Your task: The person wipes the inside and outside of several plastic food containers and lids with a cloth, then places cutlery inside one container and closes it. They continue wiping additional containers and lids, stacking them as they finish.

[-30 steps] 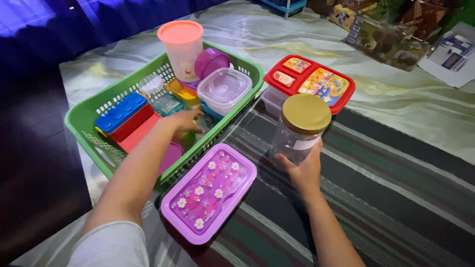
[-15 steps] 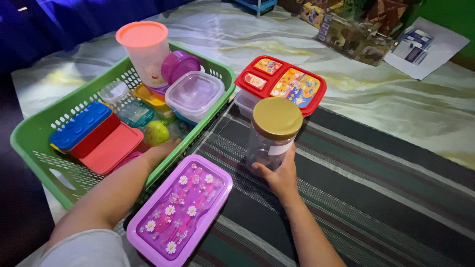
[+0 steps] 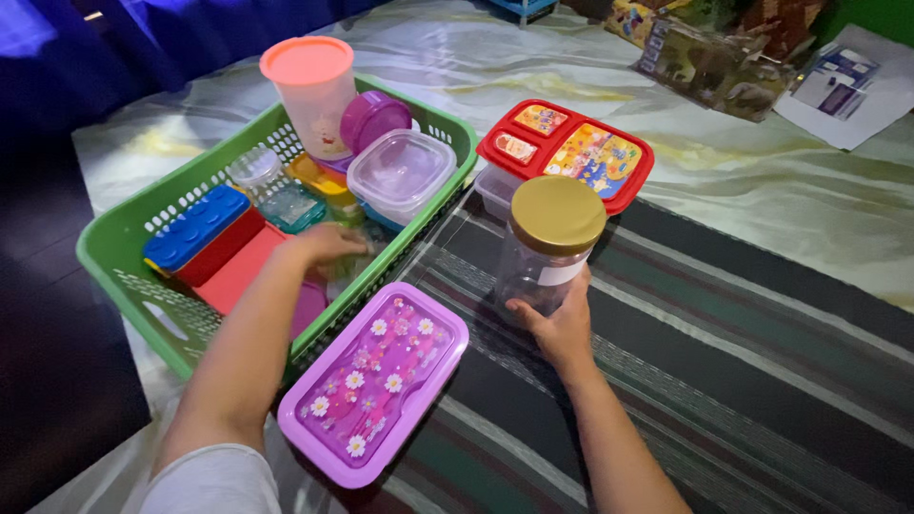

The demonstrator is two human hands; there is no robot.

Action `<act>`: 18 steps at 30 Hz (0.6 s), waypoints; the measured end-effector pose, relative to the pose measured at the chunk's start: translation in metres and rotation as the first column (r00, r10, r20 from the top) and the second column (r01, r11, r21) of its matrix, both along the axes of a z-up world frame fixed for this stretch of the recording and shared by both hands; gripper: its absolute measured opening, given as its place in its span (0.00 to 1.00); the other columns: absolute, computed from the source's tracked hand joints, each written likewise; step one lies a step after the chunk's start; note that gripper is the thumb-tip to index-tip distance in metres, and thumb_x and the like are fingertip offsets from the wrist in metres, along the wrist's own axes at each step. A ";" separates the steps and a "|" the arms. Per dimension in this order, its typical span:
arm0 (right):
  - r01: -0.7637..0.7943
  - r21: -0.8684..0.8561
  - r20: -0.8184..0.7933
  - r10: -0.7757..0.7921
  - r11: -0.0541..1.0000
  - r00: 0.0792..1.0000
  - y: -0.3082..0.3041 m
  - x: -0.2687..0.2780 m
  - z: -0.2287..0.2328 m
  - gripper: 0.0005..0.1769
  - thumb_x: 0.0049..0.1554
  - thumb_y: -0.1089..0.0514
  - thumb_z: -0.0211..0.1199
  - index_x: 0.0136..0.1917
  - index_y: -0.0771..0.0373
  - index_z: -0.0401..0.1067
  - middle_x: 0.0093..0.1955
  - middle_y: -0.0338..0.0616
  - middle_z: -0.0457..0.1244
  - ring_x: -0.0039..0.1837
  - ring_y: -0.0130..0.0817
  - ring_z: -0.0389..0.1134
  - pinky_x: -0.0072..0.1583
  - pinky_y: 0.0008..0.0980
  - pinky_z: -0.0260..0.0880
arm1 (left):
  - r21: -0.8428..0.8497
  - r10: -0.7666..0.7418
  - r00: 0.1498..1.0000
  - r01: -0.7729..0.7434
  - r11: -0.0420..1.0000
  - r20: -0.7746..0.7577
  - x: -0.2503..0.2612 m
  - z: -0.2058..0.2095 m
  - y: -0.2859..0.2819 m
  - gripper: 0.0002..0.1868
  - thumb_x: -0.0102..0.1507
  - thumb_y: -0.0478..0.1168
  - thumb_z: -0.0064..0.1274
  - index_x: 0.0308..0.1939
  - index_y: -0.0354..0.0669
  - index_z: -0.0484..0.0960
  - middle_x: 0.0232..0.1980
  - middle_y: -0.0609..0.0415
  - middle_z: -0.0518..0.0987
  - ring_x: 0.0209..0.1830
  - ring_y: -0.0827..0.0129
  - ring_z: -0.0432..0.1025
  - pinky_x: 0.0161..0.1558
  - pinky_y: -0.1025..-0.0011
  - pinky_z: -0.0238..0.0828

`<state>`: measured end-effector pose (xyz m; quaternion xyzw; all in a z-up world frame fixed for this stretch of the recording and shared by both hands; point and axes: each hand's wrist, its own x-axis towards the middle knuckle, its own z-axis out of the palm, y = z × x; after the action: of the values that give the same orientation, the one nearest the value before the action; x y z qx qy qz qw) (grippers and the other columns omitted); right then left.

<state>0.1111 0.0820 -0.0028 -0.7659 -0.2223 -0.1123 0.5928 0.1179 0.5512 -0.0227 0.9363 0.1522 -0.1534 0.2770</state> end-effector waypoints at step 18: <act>0.121 -0.121 0.741 0.009 0.985 0.671 0.011 -0.094 0.096 0.62 0.50 0.34 0.74 0.82 0.59 0.44 0.82 0.60 0.46 0.81 0.61 0.52 0.80 0.56 0.53 | -0.851 0.350 0.896 0.056 0.521 0.273 -0.132 0.140 -0.142 0.43 0.63 0.74 0.33 0.73 0.52 0.66 0.57 0.50 0.75 0.42 0.59 0.79 0.44 0.63 0.79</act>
<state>0.0167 0.0935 0.0929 -0.7063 -0.4277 -0.4123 0.3851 -0.0146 0.4096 0.1174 0.6782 0.0780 0.0182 0.7305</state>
